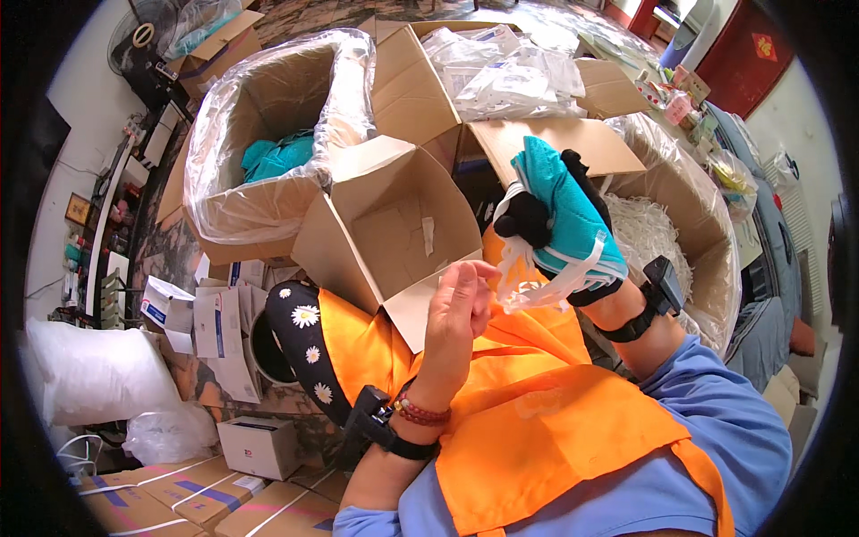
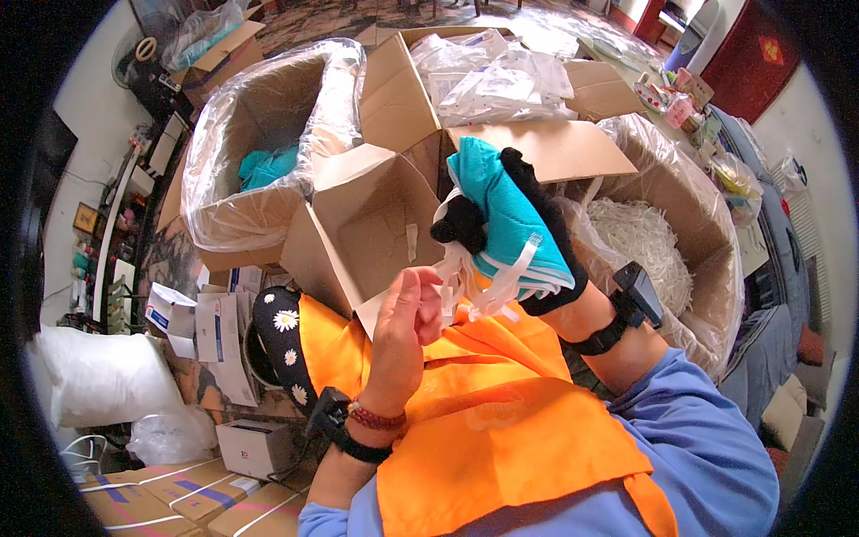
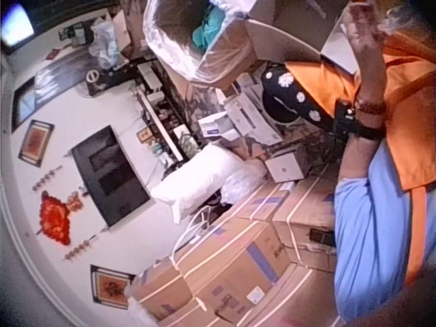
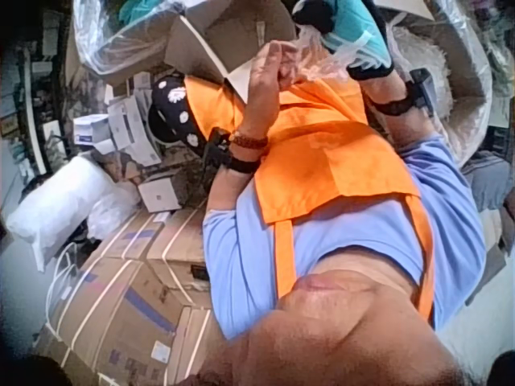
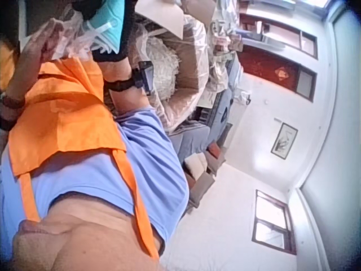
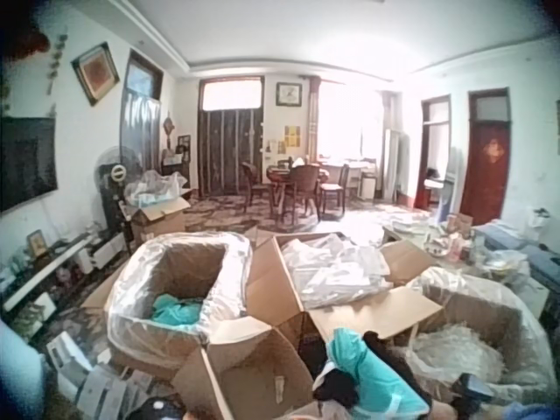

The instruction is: Packing medical masks and hygiene products into cardboard boxes for shipping.

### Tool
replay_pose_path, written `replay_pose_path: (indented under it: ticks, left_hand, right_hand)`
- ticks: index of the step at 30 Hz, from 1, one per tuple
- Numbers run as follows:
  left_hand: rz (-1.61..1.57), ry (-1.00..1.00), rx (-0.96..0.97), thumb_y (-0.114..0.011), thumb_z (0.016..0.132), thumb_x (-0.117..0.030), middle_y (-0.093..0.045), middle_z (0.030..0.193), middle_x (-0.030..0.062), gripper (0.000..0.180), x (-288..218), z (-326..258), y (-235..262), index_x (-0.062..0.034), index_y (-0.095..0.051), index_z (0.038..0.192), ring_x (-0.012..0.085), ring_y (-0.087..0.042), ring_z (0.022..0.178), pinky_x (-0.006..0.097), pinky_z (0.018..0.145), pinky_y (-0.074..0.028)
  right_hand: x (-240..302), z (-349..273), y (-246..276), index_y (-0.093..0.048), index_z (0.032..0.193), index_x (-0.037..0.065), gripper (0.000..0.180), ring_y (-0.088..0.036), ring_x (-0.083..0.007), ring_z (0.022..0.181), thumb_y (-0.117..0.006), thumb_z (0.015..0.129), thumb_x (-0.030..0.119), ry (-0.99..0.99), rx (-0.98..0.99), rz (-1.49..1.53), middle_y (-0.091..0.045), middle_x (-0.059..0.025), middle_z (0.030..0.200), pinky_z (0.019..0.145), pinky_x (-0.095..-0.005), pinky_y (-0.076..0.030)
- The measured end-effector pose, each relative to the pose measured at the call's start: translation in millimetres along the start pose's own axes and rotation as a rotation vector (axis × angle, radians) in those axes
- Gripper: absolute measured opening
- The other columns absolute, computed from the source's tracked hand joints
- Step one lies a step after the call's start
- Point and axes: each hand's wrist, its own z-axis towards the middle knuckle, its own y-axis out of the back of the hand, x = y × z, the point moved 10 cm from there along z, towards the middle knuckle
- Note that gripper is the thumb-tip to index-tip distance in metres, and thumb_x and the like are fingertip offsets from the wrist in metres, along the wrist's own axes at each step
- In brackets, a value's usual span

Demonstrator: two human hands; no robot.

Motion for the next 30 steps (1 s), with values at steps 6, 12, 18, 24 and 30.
replay_pose_path:
  ticks: [6, 12, 18, 24, 30]
  left_hand:
    - [0.229, -0.304, -0.16, -0.052, 0.103, -0.026, -0.037, 0.065, -0.0106, 0.018, -28.3, -18.8, 14.1, -0.0103, -0.058, 0.099, -0.0006, -0.025, 0.052, 0.018, 0.047, -0.02]
    - [0.136, -0.227, -0.179, -0.052, 0.102, -0.027, -0.039, 0.067, -0.0104, 0.02, -20.8, -10.0, 13.9, -0.0082, -0.06, 0.103, -0.0009, -0.028, 0.055, 0.018, 0.049, -0.021]
    - [0.079, -0.083, 0.161, -0.052, 0.102, -0.027, -0.039, 0.071, -0.0089, 0.022, -3.5, -11.2, -23.2, -0.0072, -0.059, 0.11, 0.0005, -0.029, 0.059, 0.017, 0.052, -0.021]
    - [0.015, -0.022, 0.175, -0.05, 0.103, -0.02, -0.053, 0.079, -0.0058, 0.023, -1.3, -8.2, -30.3, -0.005, -0.061, 0.116, 0.0008, -0.031, 0.058, 0.019, 0.051, -0.023]
    - [-0.143, 0.058, 0.216, -0.05, 0.103, -0.019, -0.057, 0.081, -0.0031, 0.021, 9.2, -7.0, -21.0, -0.0053, -0.061, 0.114, 0.0008, -0.033, 0.058, 0.018, 0.051, -0.024]
  right_hand:
    - [19.3, -0.7, -26.6, -0.056, 0.095, 0.014, 0.025, -0.046, -0.0145, 0.061, -0.047, 0.103, 0.035, 0.012, -0.049, 0.113, -0.046, -0.0024, 0.069, 0.06, -0.0318, -0.045]
    - [45.8, -21.6, -26.5, -0.051, 0.13, 0.002, 0.036, -0.059, -0.0182, 0.082, -0.044, 0.105, 0.027, 0.263, -0.192, -0.888, -0.061, -0.0072, 0.103, 0.085, -0.0387, -0.051]
    - [28.8, -26.4, -29.1, -0.044, 0.139, 0.003, 0.041, -0.059, -0.0181, 0.094, -0.044, 0.105, 0.025, 0.148, -0.037, -0.576, -0.059, -0.0078, 0.119, 0.092, -0.0378, -0.048]
    - [-8.2, -27.5, -16.2, -0.038, 0.147, 0.004, 0.047, -0.06, -0.018, 0.104, -0.044, 0.105, 0.024, -0.07, 0.131, -0.092, -0.058, -0.0084, 0.132, 0.098, -0.0371, -0.045]
    - [-12.9, -20.1, -15.3, -0.056, 0.128, 0.007, 0.043, -0.051, -0.0153, 0.072, -0.045, 0.102, 0.04, -0.2, -0.081, 0.2, -0.054, -0.0039, 0.09, 0.065, -0.0279, -0.041]
